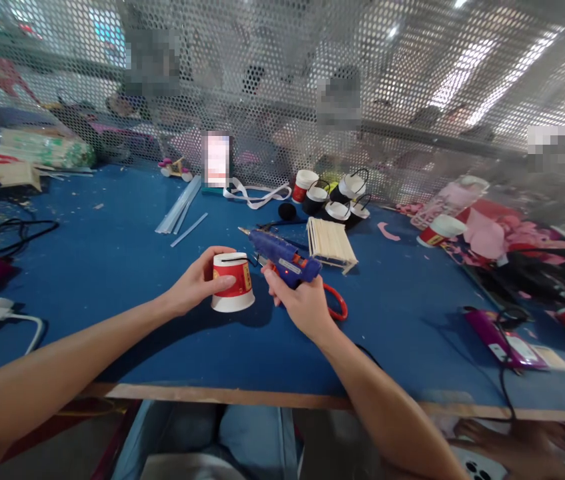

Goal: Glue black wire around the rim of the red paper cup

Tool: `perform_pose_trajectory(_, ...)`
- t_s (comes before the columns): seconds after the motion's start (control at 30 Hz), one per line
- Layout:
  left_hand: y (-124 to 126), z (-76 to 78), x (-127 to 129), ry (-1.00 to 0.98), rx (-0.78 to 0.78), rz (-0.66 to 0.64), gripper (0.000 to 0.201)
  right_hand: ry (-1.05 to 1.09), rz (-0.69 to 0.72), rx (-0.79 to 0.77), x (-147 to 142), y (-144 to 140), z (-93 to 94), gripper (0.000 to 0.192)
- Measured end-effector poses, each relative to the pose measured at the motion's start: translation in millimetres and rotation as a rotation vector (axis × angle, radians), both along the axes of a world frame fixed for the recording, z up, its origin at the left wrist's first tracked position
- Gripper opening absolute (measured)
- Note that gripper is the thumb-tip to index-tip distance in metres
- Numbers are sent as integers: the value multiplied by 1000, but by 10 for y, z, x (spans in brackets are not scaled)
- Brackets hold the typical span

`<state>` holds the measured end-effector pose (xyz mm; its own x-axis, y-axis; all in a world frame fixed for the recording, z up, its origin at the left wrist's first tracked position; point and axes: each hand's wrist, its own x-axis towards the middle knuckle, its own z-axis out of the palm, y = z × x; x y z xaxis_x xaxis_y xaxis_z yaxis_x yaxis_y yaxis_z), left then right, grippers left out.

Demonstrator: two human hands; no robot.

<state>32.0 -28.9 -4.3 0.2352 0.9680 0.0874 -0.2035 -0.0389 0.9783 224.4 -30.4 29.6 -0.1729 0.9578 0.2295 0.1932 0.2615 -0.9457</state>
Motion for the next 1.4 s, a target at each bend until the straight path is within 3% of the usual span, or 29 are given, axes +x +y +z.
perform_pose_trajectory(0.3,-30,-35,42,38,4,-117,57,-50,-13,91,-11,5,-17,15)
perform_pose_trajectory(0.5,-56,-106,78,176,145,-159,52,-76,48,3,-54,-13,-43,13)
perform_pose_trajectory(0.77,-87,-162,169,315,214,12,60,106,120,-143,-78,13,-186,21)
perform_pose_trajectory(1.07,-129,-102,201,486,306,92,65,115,83,-122,-113,-2,-180,21)
perform_pose_trajectory(1.23,-104,-101,169,361,246,-6,56,67,83,-87,-48,46,-178,16)
perform_pose_trajectory(1.4,-83,-66,140,146,41,-77,49,56,76,-35,8,99,-121,18)
